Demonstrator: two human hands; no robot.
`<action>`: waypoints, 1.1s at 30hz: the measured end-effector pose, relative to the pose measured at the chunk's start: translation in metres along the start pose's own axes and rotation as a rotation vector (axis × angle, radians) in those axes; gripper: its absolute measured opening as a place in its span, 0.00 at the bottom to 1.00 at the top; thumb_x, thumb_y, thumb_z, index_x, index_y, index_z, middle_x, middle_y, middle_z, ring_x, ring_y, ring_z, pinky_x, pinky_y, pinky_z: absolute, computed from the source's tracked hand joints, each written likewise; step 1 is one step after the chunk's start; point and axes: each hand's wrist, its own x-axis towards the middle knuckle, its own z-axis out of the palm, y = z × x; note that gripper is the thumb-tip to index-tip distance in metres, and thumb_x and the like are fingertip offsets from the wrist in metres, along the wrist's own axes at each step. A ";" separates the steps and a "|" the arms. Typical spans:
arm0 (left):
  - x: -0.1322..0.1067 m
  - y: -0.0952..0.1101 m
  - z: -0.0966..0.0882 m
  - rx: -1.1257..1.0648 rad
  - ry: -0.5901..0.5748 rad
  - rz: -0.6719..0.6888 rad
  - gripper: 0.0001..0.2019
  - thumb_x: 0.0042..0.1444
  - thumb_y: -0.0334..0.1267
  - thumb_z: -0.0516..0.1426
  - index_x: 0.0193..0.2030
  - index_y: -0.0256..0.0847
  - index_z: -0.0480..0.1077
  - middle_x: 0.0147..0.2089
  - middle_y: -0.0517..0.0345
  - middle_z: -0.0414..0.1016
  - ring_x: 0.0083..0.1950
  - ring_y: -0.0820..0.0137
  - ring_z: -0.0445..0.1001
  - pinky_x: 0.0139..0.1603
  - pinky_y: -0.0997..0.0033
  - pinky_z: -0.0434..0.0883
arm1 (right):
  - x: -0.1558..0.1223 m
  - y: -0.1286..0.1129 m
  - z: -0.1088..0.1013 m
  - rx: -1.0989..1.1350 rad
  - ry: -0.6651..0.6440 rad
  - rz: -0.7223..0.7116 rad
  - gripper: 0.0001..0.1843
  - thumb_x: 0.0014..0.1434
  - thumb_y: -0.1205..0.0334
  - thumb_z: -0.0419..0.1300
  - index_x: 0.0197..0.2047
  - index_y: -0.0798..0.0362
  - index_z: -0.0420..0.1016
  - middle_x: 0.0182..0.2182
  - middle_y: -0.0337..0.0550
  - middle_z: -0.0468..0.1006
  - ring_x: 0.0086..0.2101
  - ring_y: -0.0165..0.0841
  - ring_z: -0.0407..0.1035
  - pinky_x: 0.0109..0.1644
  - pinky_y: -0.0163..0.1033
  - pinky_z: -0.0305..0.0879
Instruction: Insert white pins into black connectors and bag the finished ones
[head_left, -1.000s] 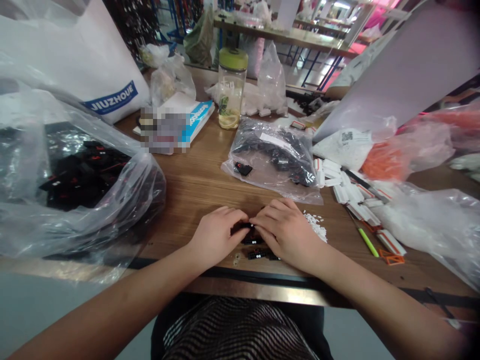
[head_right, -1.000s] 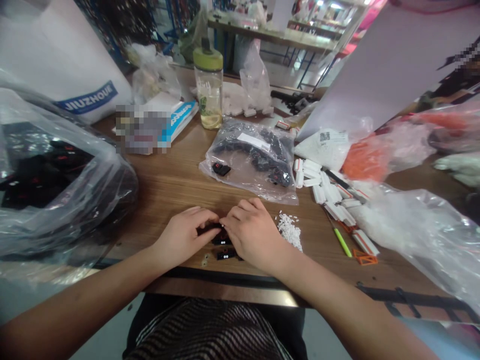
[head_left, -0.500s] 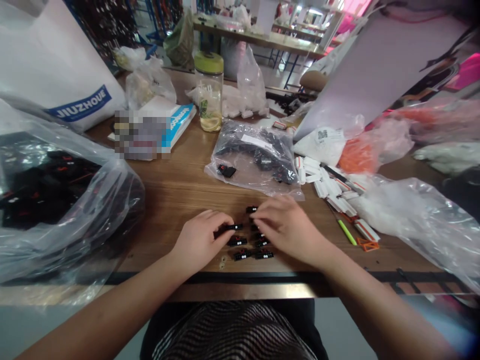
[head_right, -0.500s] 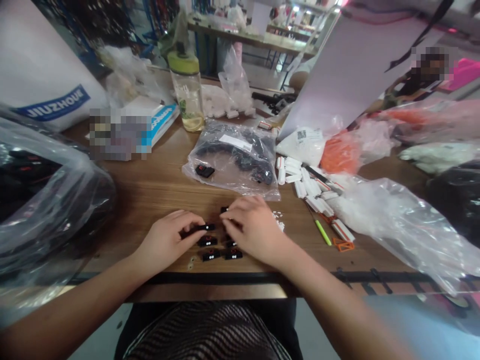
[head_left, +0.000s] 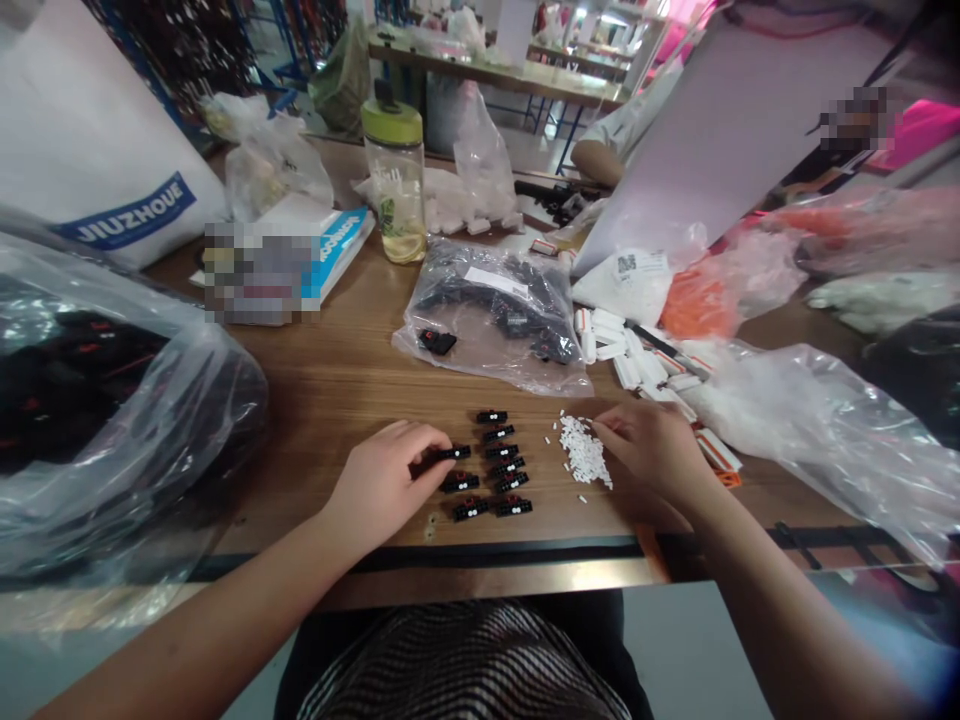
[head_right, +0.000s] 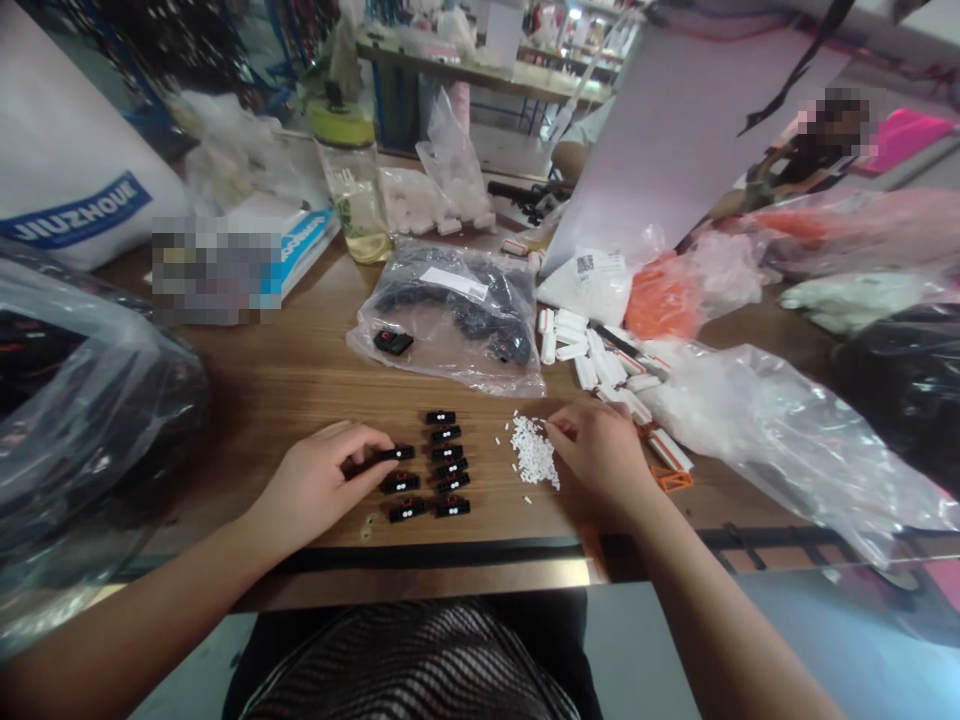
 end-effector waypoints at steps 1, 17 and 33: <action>0.000 0.000 0.000 0.002 -0.002 0.002 0.02 0.59 0.35 0.61 0.39 0.43 0.72 0.33 0.61 0.74 0.35 0.68 0.71 0.37 0.68 0.67 | -0.001 0.001 0.000 -0.064 0.037 -0.013 0.14 0.60 0.61 0.54 0.26 0.52 0.77 0.29 0.44 0.81 0.32 0.36 0.70 0.40 0.41 0.55; 0.000 0.000 -0.002 0.007 -0.006 0.016 0.02 0.60 0.35 0.61 0.39 0.43 0.72 0.34 0.60 0.74 0.36 0.68 0.71 0.38 0.67 0.67 | -0.003 0.027 0.003 0.125 -0.062 0.113 0.16 0.61 0.52 0.56 0.33 0.51 0.82 0.34 0.44 0.84 0.33 0.38 0.74 0.38 0.40 0.63; 0.001 0.002 -0.004 -0.003 -0.033 0.002 0.02 0.59 0.34 0.61 0.39 0.42 0.72 0.35 0.60 0.74 0.38 0.67 0.72 0.40 0.66 0.68 | 0.009 -0.026 -0.017 0.395 -0.119 0.046 0.09 0.59 0.57 0.58 0.31 0.49 0.78 0.27 0.40 0.81 0.27 0.33 0.73 0.34 0.39 0.66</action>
